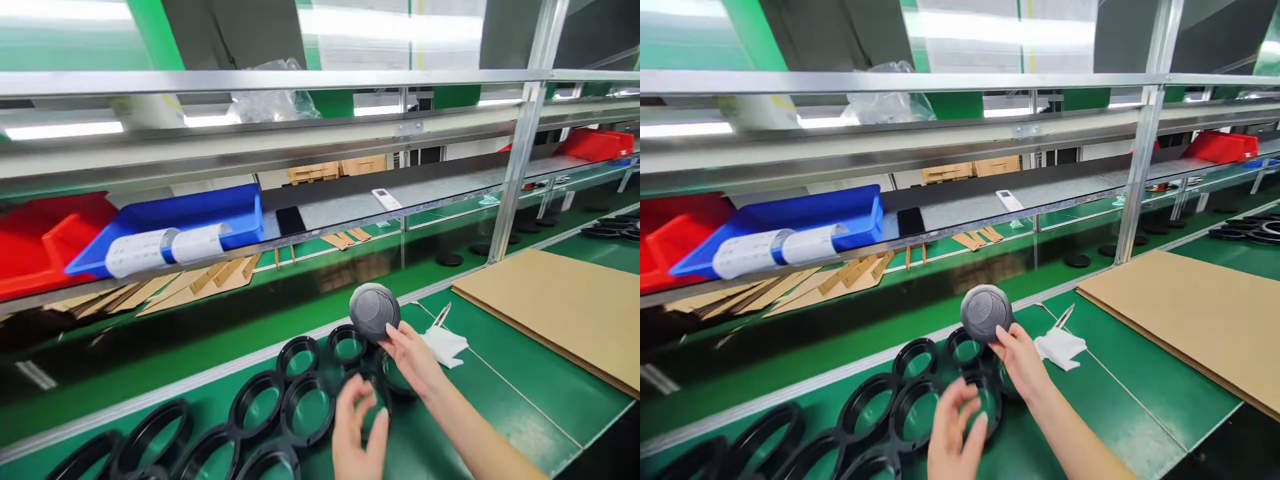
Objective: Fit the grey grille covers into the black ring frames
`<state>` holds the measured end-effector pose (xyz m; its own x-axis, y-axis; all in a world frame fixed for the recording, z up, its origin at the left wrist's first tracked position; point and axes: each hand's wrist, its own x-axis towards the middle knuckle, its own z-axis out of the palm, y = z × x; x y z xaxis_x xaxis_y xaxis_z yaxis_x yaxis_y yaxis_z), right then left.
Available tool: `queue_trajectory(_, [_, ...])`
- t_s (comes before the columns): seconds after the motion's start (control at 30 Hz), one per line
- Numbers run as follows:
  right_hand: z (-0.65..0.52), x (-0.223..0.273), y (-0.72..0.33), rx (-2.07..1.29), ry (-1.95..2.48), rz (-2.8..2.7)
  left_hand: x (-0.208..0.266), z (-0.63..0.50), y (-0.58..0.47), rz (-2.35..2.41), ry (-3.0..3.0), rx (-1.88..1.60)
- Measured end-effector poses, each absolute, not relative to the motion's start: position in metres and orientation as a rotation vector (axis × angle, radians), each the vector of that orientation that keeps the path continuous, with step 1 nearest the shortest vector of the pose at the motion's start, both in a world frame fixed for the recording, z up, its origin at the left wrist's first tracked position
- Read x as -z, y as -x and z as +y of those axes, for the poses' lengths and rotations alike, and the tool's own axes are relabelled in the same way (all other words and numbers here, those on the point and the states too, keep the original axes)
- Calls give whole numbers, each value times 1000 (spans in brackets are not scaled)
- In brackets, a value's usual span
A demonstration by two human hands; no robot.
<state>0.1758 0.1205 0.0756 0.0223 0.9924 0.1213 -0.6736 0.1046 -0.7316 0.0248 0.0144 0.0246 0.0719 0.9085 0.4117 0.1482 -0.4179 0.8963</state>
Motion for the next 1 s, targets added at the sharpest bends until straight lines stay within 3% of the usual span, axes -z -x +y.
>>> queue_trajectory(0.07, [78,-73,-163,-1484,503,-765,-45,29,-23,870,-1167,-1663])
queue_trajectory(0.23, [15,-59,-138,-1680,521,-754,-48,45,-14,329,-637,-1384])
queue_trajectory(0.4, [-2,-45,-139,-1735,654,-863,-21,40,-11,341,-452,-1210])
queue_trajectory(0.6, [10,-35,-156,-1641,876,-952,-37,34,-13,276,-425,-1276])
queue_trajectory(0.87, [27,-17,-187,-1255,1043,-1151,-37,36,-13,221,-339,-1162])
queue_trajectory(1.0, [20,-23,-186,-575,1071,-1511,-37,35,-16,223,-295,-1142])
